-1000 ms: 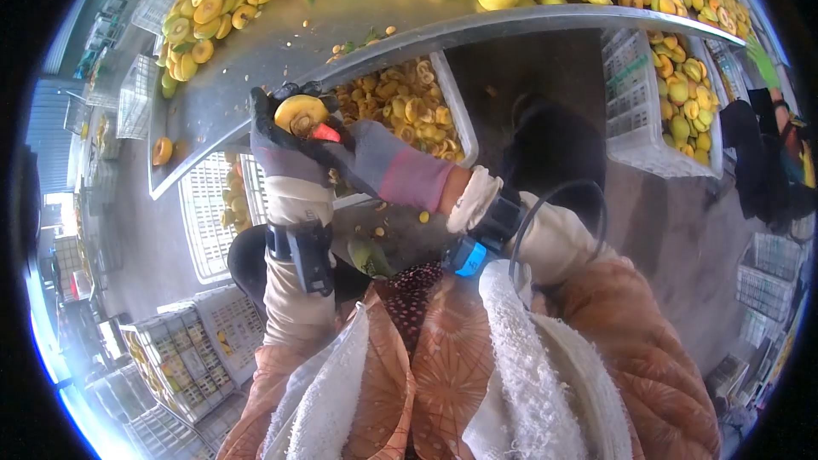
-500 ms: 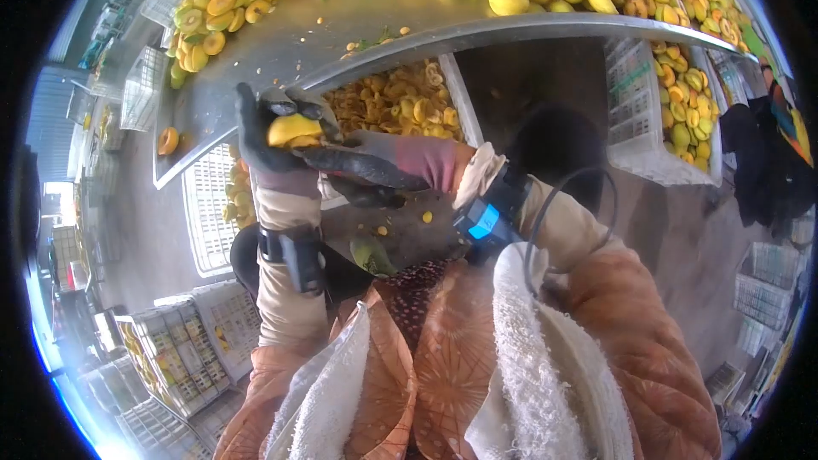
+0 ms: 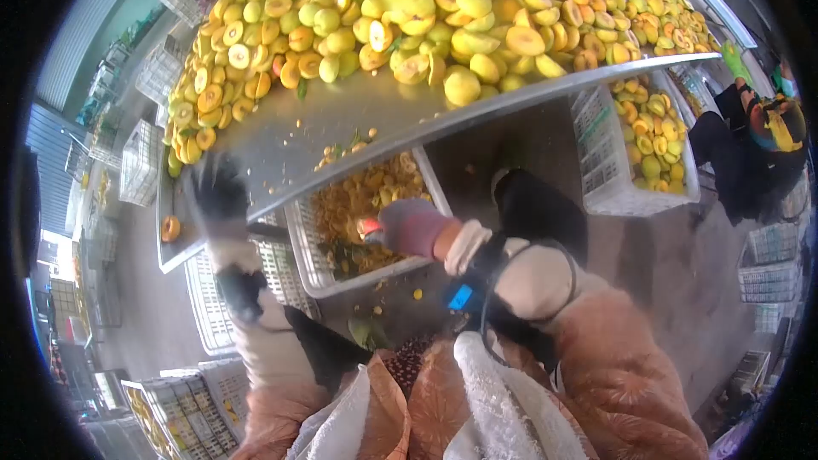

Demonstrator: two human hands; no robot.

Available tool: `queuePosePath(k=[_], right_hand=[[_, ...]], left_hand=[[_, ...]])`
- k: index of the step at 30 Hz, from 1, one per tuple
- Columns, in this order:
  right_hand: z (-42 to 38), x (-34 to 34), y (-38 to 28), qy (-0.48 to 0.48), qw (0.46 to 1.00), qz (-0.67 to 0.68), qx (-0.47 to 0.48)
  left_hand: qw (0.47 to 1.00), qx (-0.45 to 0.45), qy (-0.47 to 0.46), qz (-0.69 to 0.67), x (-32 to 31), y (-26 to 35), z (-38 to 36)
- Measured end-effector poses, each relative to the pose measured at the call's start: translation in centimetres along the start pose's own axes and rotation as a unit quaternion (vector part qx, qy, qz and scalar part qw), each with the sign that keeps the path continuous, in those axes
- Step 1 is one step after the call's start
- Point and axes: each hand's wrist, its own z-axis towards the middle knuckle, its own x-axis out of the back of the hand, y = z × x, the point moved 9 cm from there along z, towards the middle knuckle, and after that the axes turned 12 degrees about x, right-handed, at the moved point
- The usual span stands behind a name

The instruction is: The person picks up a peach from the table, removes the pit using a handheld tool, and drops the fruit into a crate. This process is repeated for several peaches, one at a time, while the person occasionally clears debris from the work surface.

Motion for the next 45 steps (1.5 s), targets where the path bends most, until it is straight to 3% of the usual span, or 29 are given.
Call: queuePosePath(k=[1,2,3,5,6,7,8,13,14,15,17,18,19,21,22,24,25,26,27,28,30,34,35,36,37,39,41,43,45], right_hand=[[-0.1,1.2,-0.1,0.066,0.997,0.025,0.013],[-0.2,2.3,-0.2,0.131,0.99,0.052,0.027],[-0.2,2.8,-0.2,0.135,0.989,0.049,0.029],[-0.4,4.2,-0.2,0.162,0.985,0.054,0.029],[-0.6,4.6,0.1,0.2,0.977,0.063,0.037],[-0.5,4.9,0.3,0.206,0.976,0.062,0.03],[-0.5,5.0,0.5,0.2,0.977,0.078,0.014],[-1.6,6.7,2.2,0.267,0.96,0.086,-0.006],[-1.9,6.7,2.0,0.264,0.96,0.096,-0.001],[-2.5,7.3,1.9,0.295,0.952,0.084,0.002],[-2.6,7.6,1.1,0.316,0.945,0.078,0.017],[-2.7,7.7,0.9,0.336,0.935,0.109,0.012],[-2.6,7.5,0.7,0.354,0.925,0.139,0.006],[-1.6,6.4,-0.9,0.339,0.92,0.192,0.034],[-1.1,5.9,-1.6,0.337,0.908,0.241,0.056],[-0.3,4.7,-3.2,0.342,0.886,0.295,0.105],[-0.1,4.1,-3.9,0.335,0.887,0.297,0.11],[0.1,3.8,-4.5,0.33,0.885,0.307,0.118],[0.2,3.4,-4.9,0.325,0.882,0.317,0.125],[-0.1,3.7,-5.9,0.328,0.853,0.377,0.151],[-0.3,2.9,-6.4,0.328,0.842,0.403,0.146],[-0.6,3.0,-6.9,0.387,0.821,0.386,0.164],[-0.6,3.0,-6.7,0.387,0.822,0.386,0.163],[-0.3,3.0,-6.5,0.363,0.85,0.352,0.145],[0.0,2.8,-6.4,0.338,0.877,0.319,0.126],[0.3,2.5,-6.3,0.34,0.874,0.317,0.143],[0.2,2.6,-6.2,0.342,0.87,0.317,0.161],[0.3,2.3,-6.2,0.255,0.889,0.361,0.122],[0.1,2.4,-6.3,0.253,0.877,0.386,0.134]], left_hand=[[0.977,0.106,-0.085,-0.162,-5.6,0.1,2.4],[0.983,0.154,-0.051,-0.082,-8.8,0.1,4.8],[0.979,0.203,-0.017,0.0,-11.1,-0.3,7.1],[0.955,0.197,-0.034,0.22,-15.4,-2.7,12.3],[0.918,0.078,-0.014,0.389,-16.6,-4.2,16.2],[0.842,-0.046,0.007,0.537,-18.1,-5.2,18.6],[0.799,0.0,-0.009,0.602,-19.7,-4.8,18.2],[0.766,0.02,-0.018,0.643,-19.5,-6.6,18.7],[0.902,0.14,-0.11,0.392,-18.1,-8.6,17.7],[0.947,0.247,-0.18,0.099,-17.2,-9.3,15.6],[0.932,0.261,-0.232,-0.095,-16.4,-5.5,9.7],[0.926,0.29,-0.216,-0.112,-15.7,-4.4,7.1],[0.962,0.119,-0.233,-0.081,-15.0,-2.2,4.9],[0.854,0.356,-0.188,-0.33,-13.6,-4.6,0.6],[0.856,0.356,-0.174,-0.333,-13.2,-4.8,-1.2],[0.89,0.266,-0.084,-0.36,-11.4,-4.3,-3.8],[0.994,0.072,-0.042,-0.067,-10.3,-1.8,-4.7],[0.991,-0.032,-0.008,0.13,-9.9,-0.3,-6.1],[0.938,-0.132,0.024,0.32,-10.9,2.4,-7.9],[0.938,-0.129,0.026,0.32,-11.3,2.7,-8.7],[0.99,-0.052,0.063,0.116,-10.4,2.2,-9.7],[0.996,-0.044,0.059,0.059,-11.1,3.5,-10.5],[0.978,0.1,0.036,-0.179,-11.0,0.8,-10.1],[0.884,0.236,0.012,-0.403,-12.2,-1.8,-10.5],[0.883,0.239,0.013,-0.404,-12.2,-2.5,-10.4],[0.897,0.25,0.098,-0.351,-10.9,-4.1,-9.9],[0.898,0.246,0.118,-0.344,-10.8,-4.1,-10.0],[0.899,0.245,0.138,-0.337,-10.9,-3.2,-10.3],[0.875,0.284,0.148,-0.363,-11.5,-3.1,-10.8]])
